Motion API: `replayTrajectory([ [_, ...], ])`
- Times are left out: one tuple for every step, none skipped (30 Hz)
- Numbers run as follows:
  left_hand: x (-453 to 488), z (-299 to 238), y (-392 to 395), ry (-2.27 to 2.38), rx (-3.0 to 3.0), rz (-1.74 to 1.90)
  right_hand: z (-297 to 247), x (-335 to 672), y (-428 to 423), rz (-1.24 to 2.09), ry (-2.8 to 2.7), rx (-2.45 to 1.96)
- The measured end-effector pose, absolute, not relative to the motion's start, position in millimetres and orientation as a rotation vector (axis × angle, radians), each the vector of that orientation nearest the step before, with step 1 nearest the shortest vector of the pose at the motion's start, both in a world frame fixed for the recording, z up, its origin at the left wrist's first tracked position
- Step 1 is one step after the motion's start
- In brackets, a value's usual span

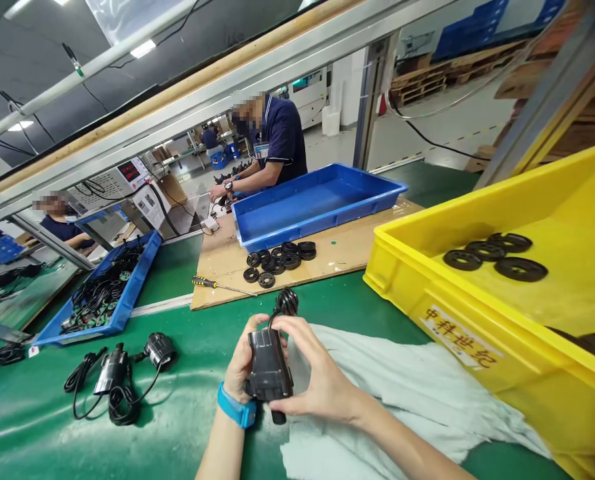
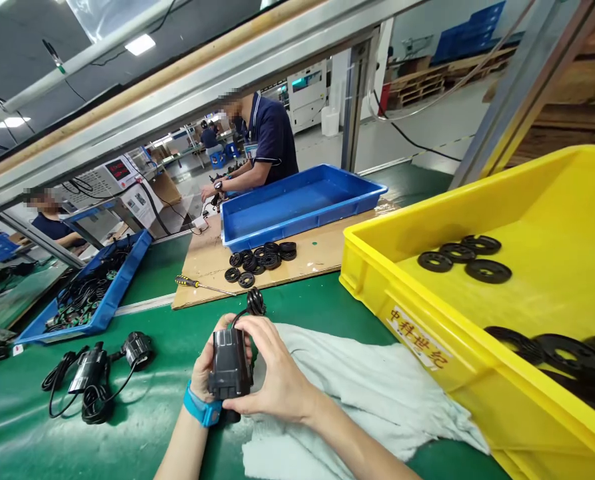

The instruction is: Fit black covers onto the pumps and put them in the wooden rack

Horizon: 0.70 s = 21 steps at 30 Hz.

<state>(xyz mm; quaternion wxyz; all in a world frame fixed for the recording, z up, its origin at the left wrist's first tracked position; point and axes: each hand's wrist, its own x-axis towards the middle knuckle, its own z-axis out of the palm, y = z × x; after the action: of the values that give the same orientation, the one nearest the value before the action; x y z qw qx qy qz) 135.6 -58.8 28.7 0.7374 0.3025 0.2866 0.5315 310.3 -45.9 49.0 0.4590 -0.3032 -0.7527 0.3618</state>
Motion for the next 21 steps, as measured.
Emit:
replayTrajectory([
  [133, 33, -58, 0.635, 0.685, 1.181, 50, 312, -44, 0.917, -1.875, -0.748],
  [131, 36, -58, 0.646, 0.704, 1.203, 50, 313, -43, 0.937, -1.897, -0.748],
  [129, 40, -58, 0.663, 0.729, 1.229, 49, 313, -42, 0.948, -1.921, -0.744],
  [127, 44, -57, 0.684, 0.761, 1.260, 48, 314, -41, 0.946, -1.948, -0.737],
  [125, 47, -57, 0.711, 0.799, 1.288, 46, 314, -39, 0.930, -1.979, -0.725],
  [123, 50, -57, 0.741, 0.843, 1.309, 43, 314, -38, 0.903, -2.011, -0.711],
  [121, 53, -57, 0.771, 0.886, 1.321, 41, 315, -37, 0.869, -2.039, -0.700],
  [120, 54, -57, 0.796, 0.924, 1.326, 38, 315, -36, 0.836, -2.061, -0.692],
  [119, 55, -57, 0.813, 0.950, 1.327, 36, 316, -34, 0.812, -2.076, -0.688],
  [119, 55, -57, 0.819, 0.961, 1.326, 35, 316, -34, 0.797, -2.087, -0.687],
  [119, 54, -57, 0.813, 0.957, 1.324, 34, 317, -33, 0.792, -2.096, -0.686],
  [121, 52, -57, 0.799, 0.936, 1.325, 33, 318, -33, 0.791, -2.102, -0.685],
  [123, 50, -58, 0.781, 0.906, 1.322, 33, 318, -33, 0.791, -2.103, -0.685],
  [125, 48, -58, 0.761, 0.871, 1.313, 33, 319, -33, 0.790, -2.098, -0.688],
  [128, 45, -58, 0.741, 0.838, 1.302, 33, 319, -34, 0.785, -2.086, -0.694],
  [131, 44, -59, 0.724, 0.810, 1.286, 33, 320, -35, 0.780, -2.071, -0.706],
  [134, 42, -59, 0.711, 0.790, 1.268, 32, 320, -36, 0.774, -2.050, -0.723],
  [137, 42, -60, 0.710, 0.785, 1.253, 32, 320, -37, 0.768, -2.026, -0.742],
  [140, 43, -60, 0.730, 0.812, 1.250, 31, 320, -38, 0.764, -1.999, -0.766],
  [142, 44, -61, 0.774, 0.874, 1.269, 30, 320, -38, 0.764, -1.969, -0.797],
  [144, 45, -62, 0.835, 0.966, 1.306, 30, 320, -37, 0.770, -1.937, -0.832],
])
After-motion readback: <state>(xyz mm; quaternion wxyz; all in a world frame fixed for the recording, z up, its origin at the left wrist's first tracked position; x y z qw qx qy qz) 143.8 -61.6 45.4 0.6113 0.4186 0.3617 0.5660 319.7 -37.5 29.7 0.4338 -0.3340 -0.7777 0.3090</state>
